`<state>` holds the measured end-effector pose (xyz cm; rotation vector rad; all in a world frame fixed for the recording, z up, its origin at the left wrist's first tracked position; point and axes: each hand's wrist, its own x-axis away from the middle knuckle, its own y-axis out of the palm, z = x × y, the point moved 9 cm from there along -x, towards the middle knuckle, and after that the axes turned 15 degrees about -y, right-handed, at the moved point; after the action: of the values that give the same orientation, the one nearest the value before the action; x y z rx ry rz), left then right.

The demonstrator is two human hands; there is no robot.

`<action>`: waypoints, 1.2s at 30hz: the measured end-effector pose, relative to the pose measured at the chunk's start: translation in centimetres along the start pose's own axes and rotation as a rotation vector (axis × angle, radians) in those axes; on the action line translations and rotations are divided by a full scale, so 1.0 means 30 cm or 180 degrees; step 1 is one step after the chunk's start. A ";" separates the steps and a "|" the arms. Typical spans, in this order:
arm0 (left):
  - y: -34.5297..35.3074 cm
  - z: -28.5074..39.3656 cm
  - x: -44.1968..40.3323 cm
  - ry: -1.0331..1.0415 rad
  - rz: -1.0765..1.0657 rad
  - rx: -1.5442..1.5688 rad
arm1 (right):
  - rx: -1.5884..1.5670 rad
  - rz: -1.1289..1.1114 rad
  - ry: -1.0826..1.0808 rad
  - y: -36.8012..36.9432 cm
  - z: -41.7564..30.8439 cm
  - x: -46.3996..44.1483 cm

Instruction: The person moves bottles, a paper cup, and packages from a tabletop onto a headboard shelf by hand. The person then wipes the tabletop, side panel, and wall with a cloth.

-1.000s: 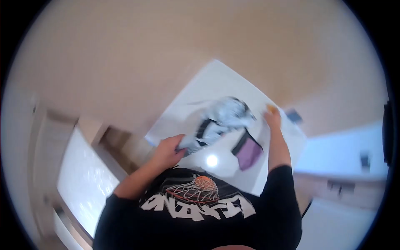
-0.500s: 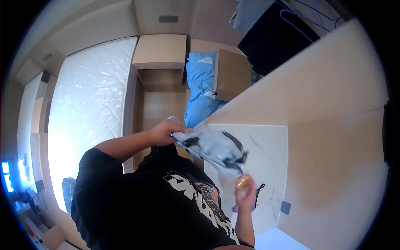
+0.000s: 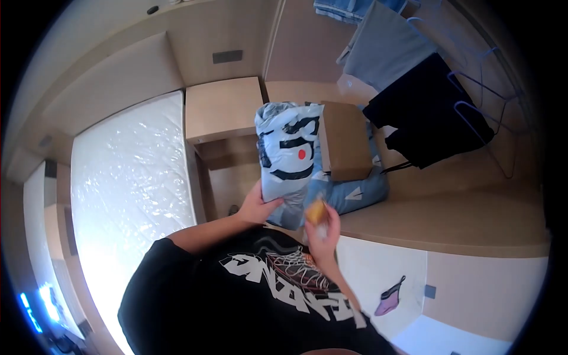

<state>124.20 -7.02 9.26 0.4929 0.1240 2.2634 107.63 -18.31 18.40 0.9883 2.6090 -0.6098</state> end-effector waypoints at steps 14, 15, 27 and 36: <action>-0.805 0.173 -0.204 -0.0016 0.1281 0.1545 | -0.0315 -0.2115 -0.0553 0.986 0.053 -0.559; -0.654 0.094 -0.202 0.0193 0.1530 0.1220 | -0.0672 -0.1968 -0.0821 0.782 0.158 -0.496; -1.326 0.445 -0.445 0.1664 0.2344 0.2804 | -0.0861 -0.1518 -0.0803 0.680 0.615 -0.877; -2.341 1.167 -0.835 0.1819 0.3015 0.2539 | -0.0937 -0.0988 0.0050 0.792 0.884 -0.976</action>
<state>201.76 19.69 16.62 0.2951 1.3677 3.1814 147.99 -31.35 0.36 0.5065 2.7828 -0.2691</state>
